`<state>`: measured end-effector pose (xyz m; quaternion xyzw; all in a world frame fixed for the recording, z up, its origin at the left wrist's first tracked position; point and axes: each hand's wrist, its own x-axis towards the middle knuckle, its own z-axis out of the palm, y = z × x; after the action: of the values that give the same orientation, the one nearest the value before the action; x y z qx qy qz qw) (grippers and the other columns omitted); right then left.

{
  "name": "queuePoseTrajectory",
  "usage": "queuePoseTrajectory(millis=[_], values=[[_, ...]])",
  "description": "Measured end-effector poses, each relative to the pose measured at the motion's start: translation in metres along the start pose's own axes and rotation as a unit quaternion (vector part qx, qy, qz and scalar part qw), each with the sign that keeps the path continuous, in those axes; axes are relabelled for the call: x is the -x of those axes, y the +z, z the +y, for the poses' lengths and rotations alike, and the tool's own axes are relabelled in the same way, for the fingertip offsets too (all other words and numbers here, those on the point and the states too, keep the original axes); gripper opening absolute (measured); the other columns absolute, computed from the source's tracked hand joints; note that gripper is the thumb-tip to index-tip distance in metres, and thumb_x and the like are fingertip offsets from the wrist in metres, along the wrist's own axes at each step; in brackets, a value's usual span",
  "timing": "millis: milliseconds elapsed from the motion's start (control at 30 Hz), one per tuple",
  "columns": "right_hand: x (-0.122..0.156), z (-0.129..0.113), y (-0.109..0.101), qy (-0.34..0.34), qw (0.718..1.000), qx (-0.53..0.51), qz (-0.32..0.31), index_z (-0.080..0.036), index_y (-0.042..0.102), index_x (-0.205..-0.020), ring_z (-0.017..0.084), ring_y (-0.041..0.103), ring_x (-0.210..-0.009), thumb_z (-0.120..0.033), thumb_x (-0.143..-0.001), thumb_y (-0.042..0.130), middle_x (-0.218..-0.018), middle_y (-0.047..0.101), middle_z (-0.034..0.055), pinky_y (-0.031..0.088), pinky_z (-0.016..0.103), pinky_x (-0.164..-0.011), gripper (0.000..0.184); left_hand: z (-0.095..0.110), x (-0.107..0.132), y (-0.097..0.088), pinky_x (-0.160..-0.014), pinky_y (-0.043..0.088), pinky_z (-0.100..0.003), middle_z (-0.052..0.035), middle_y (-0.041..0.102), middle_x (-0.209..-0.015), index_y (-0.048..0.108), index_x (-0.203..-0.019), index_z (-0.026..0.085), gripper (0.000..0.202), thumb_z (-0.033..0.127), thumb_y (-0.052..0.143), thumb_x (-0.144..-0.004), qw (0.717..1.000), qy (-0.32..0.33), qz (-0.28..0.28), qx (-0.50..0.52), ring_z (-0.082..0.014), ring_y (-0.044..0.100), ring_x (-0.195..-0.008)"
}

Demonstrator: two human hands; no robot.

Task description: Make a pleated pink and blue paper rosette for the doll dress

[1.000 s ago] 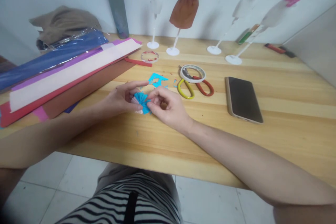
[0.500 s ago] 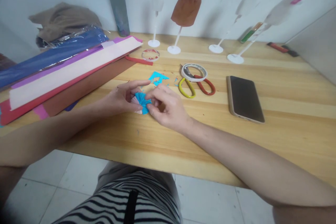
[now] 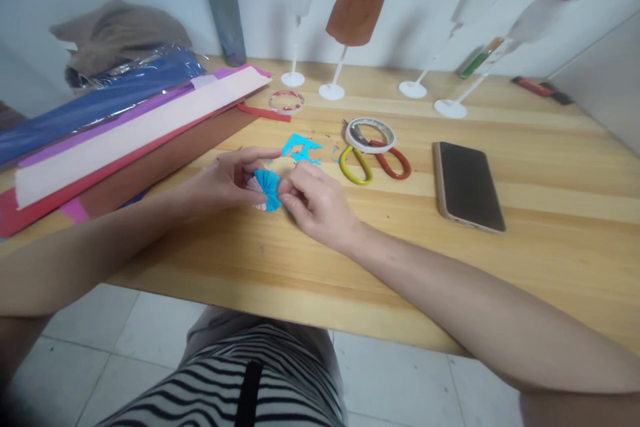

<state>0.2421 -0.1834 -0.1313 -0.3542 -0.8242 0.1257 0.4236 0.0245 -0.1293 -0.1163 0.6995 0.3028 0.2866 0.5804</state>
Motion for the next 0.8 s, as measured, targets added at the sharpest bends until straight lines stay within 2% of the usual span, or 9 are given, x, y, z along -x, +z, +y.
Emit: queuePoseTrajectory(millis=[167,267,433,633,800], values=[[0.0,-0.001,0.0,-0.025,0.999,0.017,0.01,-0.024,0.061,-0.089,0.018,0.056,-0.069,-0.018,-0.091,0.066,-0.073,0.057,-0.0008,0.045,0.034,-0.065,0.008,-0.002,-0.001,-0.003,-0.066,0.051,-0.025,0.0053,0.067,-0.074,0.064,-0.137,0.016,0.075,0.014,0.085,-0.065,0.999,-0.023,-0.008,0.033,-0.0108,0.063,-0.067],[0.0,-0.001,0.001,-0.041,0.999,0.021,0.018,-0.024,0.062,-0.095,0.018,0.056,-0.069,-0.019,-0.09,0.068,-0.075,0.057,-0.001,0.046,0.033,-0.063,0.009,-0.002,0.0,-0.002,-0.067,0.052,-0.026,0.0044,0.068,-0.075,0.063,-0.138,0.015,0.075,0.014,0.086,-0.066,0.999,-0.028,-0.012,0.037,-0.0113,0.064,-0.067],[0.001,0.0,0.001,-0.051,0.998,0.029,0.018,-0.025,0.062,-0.094,0.018,0.056,-0.069,-0.019,-0.091,0.066,-0.073,0.056,-0.0008,0.046,0.034,-0.063,0.008,0.001,0.001,0.0,-0.063,0.048,-0.025,0.0057,0.064,-0.072,0.062,-0.138,0.012,0.076,0.013,0.084,-0.065,0.999,-0.017,-0.015,0.025,-0.01,0.059,-0.064],[0.003,0.0,0.003,-0.036,0.999,0.032,0.019,-0.025,0.058,-0.083,0.017,0.054,-0.065,-0.015,-0.091,0.064,-0.071,0.053,-0.0006,0.043,0.033,-0.059,0.014,0.004,0.002,0.002,-0.062,0.048,-0.024,0.0078,0.061,-0.067,0.066,-0.134,0.014,0.074,0.011,0.084,-0.063,0.999,-0.032,-0.009,0.042,-0.0103,0.06,-0.063],[0.003,-0.002,0.003,-0.017,0.999,0.033,0.039,-0.025,0.055,-0.079,0.016,0.051,-0.062,-0.013,-0.088,0.062,-0.069,0.051,-0.0016,0.041,0.033,-0.058,0.016,0.008,0.001,-0.003,-0.073,0.057,-0.031,-0.0008,0.075,-0.089,0.067,-0.133,0.015,0.075,0.015,0.09,-0.062,0.995,-0.055,0.018,0.077,-0.0154,0.069,-0.075]])
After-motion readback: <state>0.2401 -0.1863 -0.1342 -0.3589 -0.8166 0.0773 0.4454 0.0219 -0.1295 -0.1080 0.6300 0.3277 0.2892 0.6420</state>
